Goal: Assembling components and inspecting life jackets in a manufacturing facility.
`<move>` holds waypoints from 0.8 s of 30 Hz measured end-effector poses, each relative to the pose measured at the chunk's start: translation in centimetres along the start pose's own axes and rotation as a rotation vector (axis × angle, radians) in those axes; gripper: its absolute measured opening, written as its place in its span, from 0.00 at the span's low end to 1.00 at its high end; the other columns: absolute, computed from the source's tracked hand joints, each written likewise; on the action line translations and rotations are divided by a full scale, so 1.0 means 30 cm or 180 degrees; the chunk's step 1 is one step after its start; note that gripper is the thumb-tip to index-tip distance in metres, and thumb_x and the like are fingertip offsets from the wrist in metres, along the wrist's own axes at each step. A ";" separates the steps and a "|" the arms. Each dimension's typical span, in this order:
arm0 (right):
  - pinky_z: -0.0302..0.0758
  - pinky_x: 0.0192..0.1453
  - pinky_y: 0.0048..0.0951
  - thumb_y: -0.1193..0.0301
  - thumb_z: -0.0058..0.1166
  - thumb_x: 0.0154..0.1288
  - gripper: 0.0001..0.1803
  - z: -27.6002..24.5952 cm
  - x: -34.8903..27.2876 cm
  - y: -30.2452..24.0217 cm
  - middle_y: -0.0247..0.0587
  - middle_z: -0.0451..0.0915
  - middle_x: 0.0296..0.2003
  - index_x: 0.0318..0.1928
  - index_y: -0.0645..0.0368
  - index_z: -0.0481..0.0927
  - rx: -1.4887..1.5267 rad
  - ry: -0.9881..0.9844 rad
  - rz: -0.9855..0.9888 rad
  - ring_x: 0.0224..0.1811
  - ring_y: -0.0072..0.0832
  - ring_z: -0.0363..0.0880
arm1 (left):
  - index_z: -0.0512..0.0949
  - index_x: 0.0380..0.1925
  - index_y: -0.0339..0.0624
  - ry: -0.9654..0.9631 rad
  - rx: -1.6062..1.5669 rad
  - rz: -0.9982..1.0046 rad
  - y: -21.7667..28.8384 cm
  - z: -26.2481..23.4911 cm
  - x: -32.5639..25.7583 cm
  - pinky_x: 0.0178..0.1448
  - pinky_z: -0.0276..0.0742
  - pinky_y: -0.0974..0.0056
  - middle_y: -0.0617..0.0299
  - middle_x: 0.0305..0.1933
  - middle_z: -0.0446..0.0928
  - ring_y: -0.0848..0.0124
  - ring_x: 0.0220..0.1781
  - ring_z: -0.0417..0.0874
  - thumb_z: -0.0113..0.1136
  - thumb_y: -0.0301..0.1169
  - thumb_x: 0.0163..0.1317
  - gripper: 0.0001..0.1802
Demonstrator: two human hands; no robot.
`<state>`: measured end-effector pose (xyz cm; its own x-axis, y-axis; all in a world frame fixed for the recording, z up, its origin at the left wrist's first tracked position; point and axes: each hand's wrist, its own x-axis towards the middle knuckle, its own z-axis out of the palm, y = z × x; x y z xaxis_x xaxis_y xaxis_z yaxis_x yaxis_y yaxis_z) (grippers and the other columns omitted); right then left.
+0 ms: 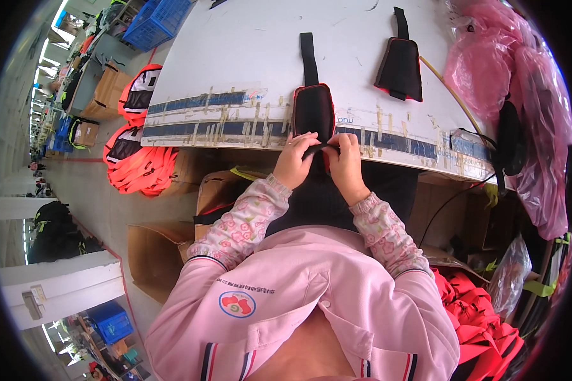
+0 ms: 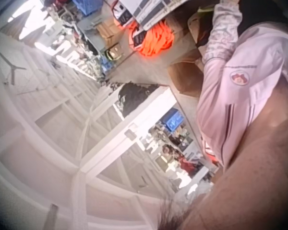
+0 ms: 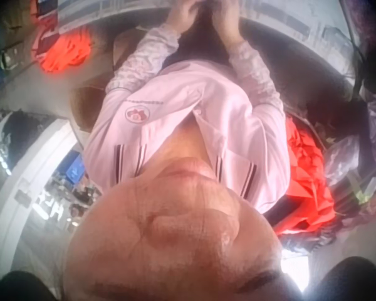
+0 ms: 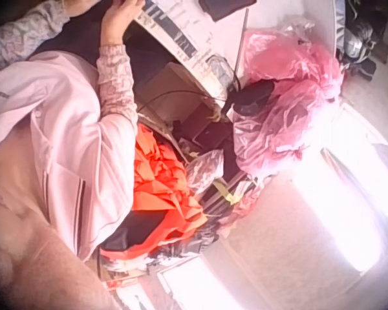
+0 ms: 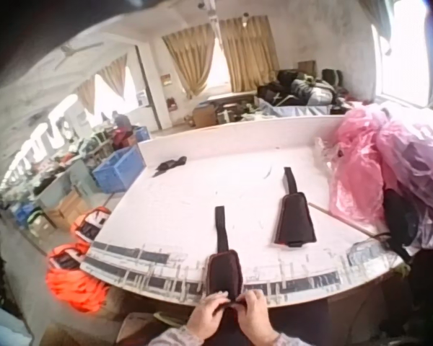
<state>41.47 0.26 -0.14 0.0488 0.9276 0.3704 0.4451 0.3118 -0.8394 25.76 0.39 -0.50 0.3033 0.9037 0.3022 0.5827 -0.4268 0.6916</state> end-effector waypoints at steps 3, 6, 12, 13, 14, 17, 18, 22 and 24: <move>0.71 0.43 0.39 0.83 0.56 0.52 0.09 -0.007 0.008 -0.019 0.51 0.70 0.34 0.34 0.64 0.71 -0.0053 -0.0062 -0.0069 0.39 0.46 0.72 | 0.75 0.42 0.42 0.0142 -0.0075 0.0004 -0.009 -0.001 -0.003 0.65 0.60 0.51 0.52 0.56 0.72 0.55 0.59 0.71 0.58 0.22 0.52 0.15; 0.73 0.39 0.36 0.83 0.55 0.54 0.08 0.006 0.008 0.004 0.49 0.73 0.30 0.34 0.63 0.71 0.0171 -0.0237 0.0074 0.34 0.44 0.75 | 0.75 0.40 0.42 0.0447 -0.0298 -0.0034 0.026 -0.002 0.006 0.62 0.65 0.55 0.51 0.54 0.73 0.55 0.57 0.72 0.58 0.21 0.51 0.15; 0.69 0.31 0.21 0.84 0.51 0.57 0.07 0.016 0.025 -0.025 0.33 0.71 0.23 0.33 0.62 0.69 0.1342 0.0057 0.0766 0.26 0.18 0.68 | 0.74 0.41 0.37 0.1331 0.0321 -0.0095 0.067 -0.019 0.022 0.53 0.71 0.62 0.53 0.44 0.76 0.61 0.47 0.78 0.61 0.22 0.52 0.14; 0.68 0.31 0.21 0.85 0.51 0.57 0.07 0.012 0.028 -0.031 0.32 0.71 0.23 0.33 0.62 0.69 0.1335 0.0077 0.0661 0.26 0.17 0.67 | 0.74 0.40 0.37 0.1088 -0.0322 -0.0768 0.049 -0.015 0.012 0.49 0.73 0.64 0.54 0.40 0.77 0.63 0.42 0.79 0.61 0.24 0.54 0.13; 0.68 0.31 0.20 0.85 0.50 0.58 0.07 0.011 0.029 -0.033 0.31 0.71 0.23 0.33 0.61 0.69 0.1326 0.0098 0.0557 0.26 0.17 0.67 | 0.74 0.39 0.37 0.0828 -0.0966 -0.1435 0.031 -0.008 0.002 0.44 0.74 0.66 0.54 0.36 0.78 0.65 0.37 0.80 0.62 0.26 0.55 0.12; 0.70 0.30 0.24 0.85 0.50 0.57 0.07 0.009 0.027 -0.037 0.36 0.73 0.24 0.34 0.62 0.68 0.1227 0.0030 0.0403 0.26 0.21 0.71 | 0.75 0.38 0.34 0.0864 -0.1847 -0.1556 0.012 0.022 -0.016 0.39 0.74 0.71 0.59 0.32 0.80 0.74 0.32 0.79 0.58 0.28 0.61 0.09; 0.71 0.30 0.25 0.85 0.50 0.57 0.07 0.002 0.027 -0.045 0.39 0.73 0.24 0.34 0.63 0.68 0.1142 0.0017 0.0342 0.25 0.25 0.73 | 0.76 0.38 0.33 0.0887 -0.2415 -0.1777 0.019 0.025 -0.017 0.39 0.74 0.71 0.59 0.33 0.80 0.76 0.34 0.79 0.56 0.28 0.62 0.09; 0.73 0.30 0.29 0.85 0.49 0.56 0.08 -0.031 0.043 -0.070 0.45 0.74 0.25 0.35 0.63 0.68 0.0801 0.0054 0.0034 0.25 0.34 0.76 | 0.74 0.45 0.34 0.0899 -0.3485 -0.2313 0.053 0.023 0.003 0.42 0.77 0.69 0.59 0.38 0.80 0.71 0.36 0.81 0.51 0.31 0.65 0.13; 0.74 0.33 0.35 0.84 0.50 0.55 0.10 -0.043 0.048 -0.073 0.51 0.76 0.28 0.37 0.62 0.67 0.0605 0.0087 -0.0079 0.32 0.47 0.79 | 0.73 0.48 0.35 0.0675 -0.4335 -0.2472 0.063 0.020 0.015 0.45 0.78 0.64 0.56 0.43 0.79 0.67 0.41 0.81 0.46 0.34 0.67 0.16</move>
<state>41.72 0.65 2.74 0.0655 0.9140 0.4005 0.2698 0.3702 -0.8889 27.44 -0.04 0.55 0.0910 0.9166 -0.3894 -0.5818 0.3663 0.7262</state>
